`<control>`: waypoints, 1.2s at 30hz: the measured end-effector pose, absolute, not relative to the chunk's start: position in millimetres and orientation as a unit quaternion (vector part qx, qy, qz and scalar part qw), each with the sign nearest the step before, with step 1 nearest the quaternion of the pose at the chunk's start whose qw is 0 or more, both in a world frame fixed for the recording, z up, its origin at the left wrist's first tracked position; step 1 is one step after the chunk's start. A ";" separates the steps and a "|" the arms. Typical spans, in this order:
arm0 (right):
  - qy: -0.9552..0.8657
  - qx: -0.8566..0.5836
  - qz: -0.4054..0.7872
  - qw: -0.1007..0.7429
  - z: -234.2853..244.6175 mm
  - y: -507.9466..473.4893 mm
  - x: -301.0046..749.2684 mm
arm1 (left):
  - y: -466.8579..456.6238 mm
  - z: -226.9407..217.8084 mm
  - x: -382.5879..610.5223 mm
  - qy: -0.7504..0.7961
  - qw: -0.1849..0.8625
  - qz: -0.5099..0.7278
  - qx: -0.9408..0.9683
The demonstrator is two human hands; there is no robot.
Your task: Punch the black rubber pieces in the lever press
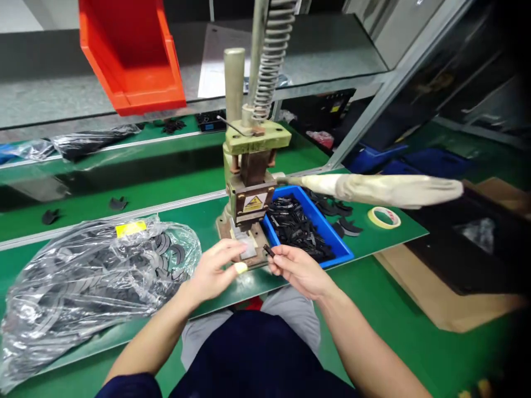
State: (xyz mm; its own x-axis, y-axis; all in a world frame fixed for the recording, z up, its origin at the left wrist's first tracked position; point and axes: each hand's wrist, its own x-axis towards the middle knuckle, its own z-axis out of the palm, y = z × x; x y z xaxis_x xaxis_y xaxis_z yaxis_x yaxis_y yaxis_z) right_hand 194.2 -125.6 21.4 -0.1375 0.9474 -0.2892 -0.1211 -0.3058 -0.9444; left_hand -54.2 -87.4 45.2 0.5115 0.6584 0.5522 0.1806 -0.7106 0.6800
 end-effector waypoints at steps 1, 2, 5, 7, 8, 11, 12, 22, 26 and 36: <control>-0.408 -0.481 0.654 0.418 23.7 -127.9 190.2 | -90.4 43.7 -43.6 0.230 0.278 0.413 0.836; -0.406 -0.463 0.671 0.413 25.1 -130.1 187.3 | -91.3 42.2 -35.6 0.212 0.273 0.409 0.845; -0.408 -0.427 0.697 0.406 24.1 -136.1 183.2 | -89.0 39.2 -25.0 0.189 0.252 0.407 0.857; -0.415 -0.419 0.696 0.410 20.9 -139.9 181.9 | -88.6 37.6 -24.8 0.195 0.242 0.403 0.861; -0.422 -0.419 0.689 0.415 19.1 -141.7 181.4 | -89.5 36.6 -25.5 0.204 0.239 0.403 0.860; -0.455 -0.434 0.646 0.433 14.7 -146.6 180.1 | -96.2 31.6 -27.9 0.227 0.232 0.415 0.850; -0.469 -0.442 0.627 0.438 13.6 -148.3 179.8 | -99.3 29.2 -28.7 0.229 0.228 0.422 0.847; -0.603 -0.485 0.401 0.490 2.4 -165.8 174.2 | -125.8 -0.3 -37.4 0.243 0.168 0.456 0.840; -0.621 -0.480 0.370 0.497 -1.4 -169.3 169.7 | -130.3 -9.8 -41.6 0.247 0.184 0.456 0.835; -0.560 -0.468 0.467 0.499 -18.1 -171.4 162.9 | -137.3 -19.5 -45.3 0.261 0.173 0.456 0.833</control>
State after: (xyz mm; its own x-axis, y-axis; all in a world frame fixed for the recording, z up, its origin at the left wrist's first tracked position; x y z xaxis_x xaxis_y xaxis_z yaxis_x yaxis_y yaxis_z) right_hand 162.9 -171.4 -18.1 -0.0644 0.9906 0.1210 0.0580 0.1247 -0.9905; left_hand -45.3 -137.3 -19.5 0.4482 0.5925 0.6694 0.2770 -0.8040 0.5263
